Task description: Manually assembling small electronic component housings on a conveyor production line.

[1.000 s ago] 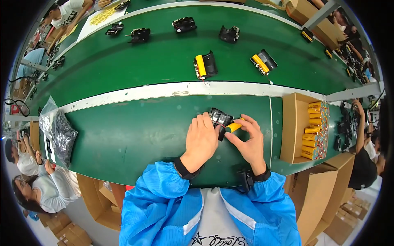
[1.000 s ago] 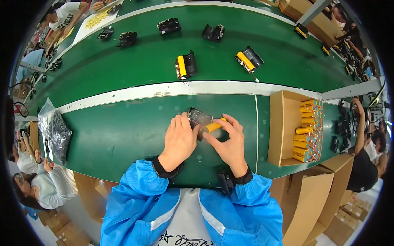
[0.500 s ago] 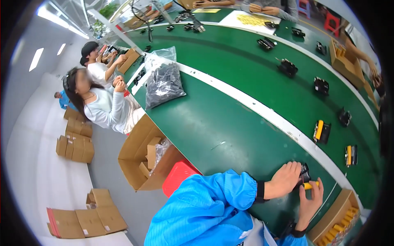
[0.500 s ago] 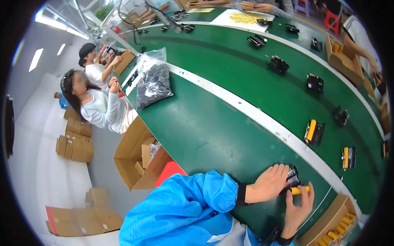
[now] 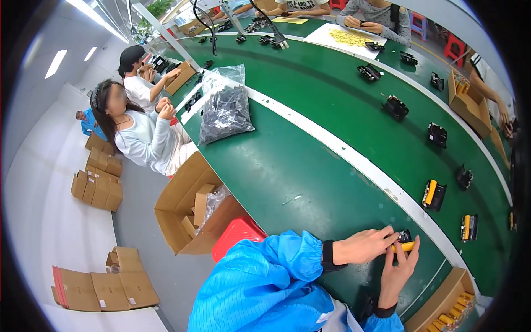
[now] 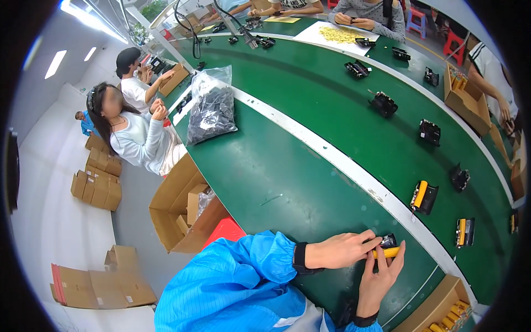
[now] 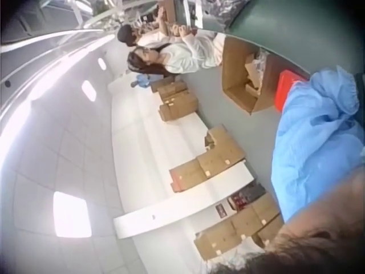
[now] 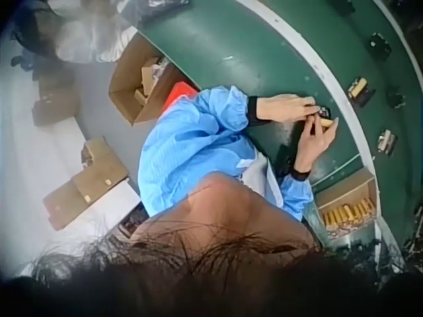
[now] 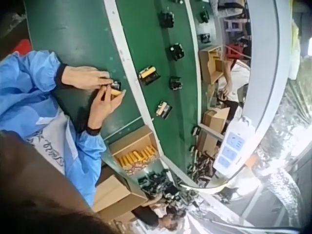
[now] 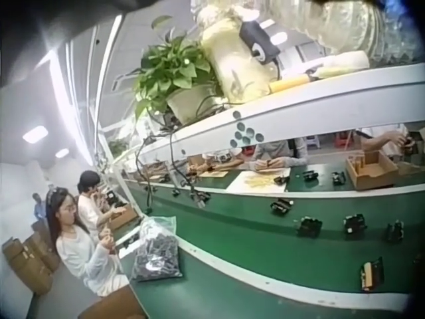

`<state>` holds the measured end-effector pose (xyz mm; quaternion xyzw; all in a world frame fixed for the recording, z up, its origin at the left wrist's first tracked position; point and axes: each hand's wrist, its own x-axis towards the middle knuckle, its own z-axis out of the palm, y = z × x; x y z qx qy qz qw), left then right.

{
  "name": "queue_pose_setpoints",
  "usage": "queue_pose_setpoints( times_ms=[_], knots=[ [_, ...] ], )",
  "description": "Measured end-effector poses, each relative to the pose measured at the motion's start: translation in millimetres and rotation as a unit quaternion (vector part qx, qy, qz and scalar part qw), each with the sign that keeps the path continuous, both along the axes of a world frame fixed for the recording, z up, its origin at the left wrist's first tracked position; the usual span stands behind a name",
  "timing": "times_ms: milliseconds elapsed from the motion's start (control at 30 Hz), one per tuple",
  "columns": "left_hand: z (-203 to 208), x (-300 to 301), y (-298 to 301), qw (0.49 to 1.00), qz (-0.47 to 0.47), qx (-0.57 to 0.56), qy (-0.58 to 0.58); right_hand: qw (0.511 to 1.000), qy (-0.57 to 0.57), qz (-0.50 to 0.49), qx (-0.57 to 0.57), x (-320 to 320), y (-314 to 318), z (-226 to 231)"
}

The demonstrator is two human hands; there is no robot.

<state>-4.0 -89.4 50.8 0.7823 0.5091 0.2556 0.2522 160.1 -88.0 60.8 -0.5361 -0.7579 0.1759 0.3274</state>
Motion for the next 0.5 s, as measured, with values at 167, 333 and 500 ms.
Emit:
queue_pose_setpoints(
  times_ms=[167, 333, 500],
  knots=[
    [4, -3, -10, 0.999, -0.006, 0.047, -0.009, 0.998, -0.064, -0.002, -0.014, 7, -3, 5],
    [-2, -6, -16, 0.996, -0.014, 0.088, 0.015, 0.995, 0.031, -0.044, -0.082, 8, -10, 2],
    [-5, -14, -11, 0.989, -0.043, 0.123, 0.076, 1.0, -0.017, -0.003, 0.013, 2, -13, -4]
  ],
)
